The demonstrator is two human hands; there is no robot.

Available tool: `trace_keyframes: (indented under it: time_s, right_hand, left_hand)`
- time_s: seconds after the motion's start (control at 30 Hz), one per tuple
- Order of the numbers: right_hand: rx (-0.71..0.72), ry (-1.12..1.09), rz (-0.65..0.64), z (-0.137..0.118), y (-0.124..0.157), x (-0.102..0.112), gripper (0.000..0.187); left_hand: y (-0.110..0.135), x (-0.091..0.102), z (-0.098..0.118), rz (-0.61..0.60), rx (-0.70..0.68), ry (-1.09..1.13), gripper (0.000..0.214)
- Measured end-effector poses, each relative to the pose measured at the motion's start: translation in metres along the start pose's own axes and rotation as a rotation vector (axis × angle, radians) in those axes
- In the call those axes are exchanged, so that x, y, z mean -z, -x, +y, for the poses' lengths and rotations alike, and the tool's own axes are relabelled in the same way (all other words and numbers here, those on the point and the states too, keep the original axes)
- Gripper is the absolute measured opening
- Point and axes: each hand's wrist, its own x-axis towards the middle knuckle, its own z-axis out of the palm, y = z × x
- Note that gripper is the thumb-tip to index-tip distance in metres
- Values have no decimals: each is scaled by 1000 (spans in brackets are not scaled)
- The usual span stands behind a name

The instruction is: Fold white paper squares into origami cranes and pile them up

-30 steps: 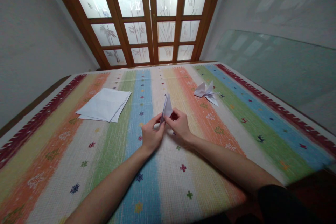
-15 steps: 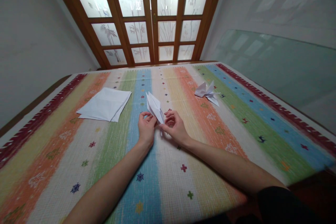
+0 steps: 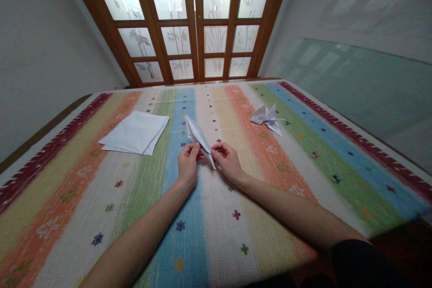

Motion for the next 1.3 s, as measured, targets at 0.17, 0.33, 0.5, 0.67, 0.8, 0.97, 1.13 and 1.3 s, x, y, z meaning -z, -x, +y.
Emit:
trace_keyframes:
  time_s: [0.17, 0.33, 0.5, 0.67, 0.8, 0.97, 1.13, 1.3]
  right_hand:
    - [-54, -126, 27, 3, -4, -1, 34]
    - [-96, -136, -28, 7, -4, 1, 35]
    - [28, 73, 64, 3, -5, 9, 27]
    - [-71, 64, -160, 0, -7, 14, 28]
    - [-98, 19, -133, 1, -8, 14, 27]
    - [99, 268, -21, -1, -7, 15, 12]
    - [37, 314, -84, -1, -6, 13, 13]
    - [28, 325, -31, -1, -7, 14, 11]
  left_hand:
    - [4, 0, -1, -83, -24, -67, 39]
    - [4, 0, -3, -96, -39, -82, 41]
    - [0, 3, -6, 31, -125, -93, 36]
    - [-2, 6, -10, 83, -142, -154, 32]
    - [-4, 7, -11, 85, -139, -136, 30]
    - [-6, 7, -11, 123, -171, -137, 31]
    - [-4, 7, -12, 151, -217, -138, 30]
    - [-1, 5, -11, 120, -233, -105, 30]
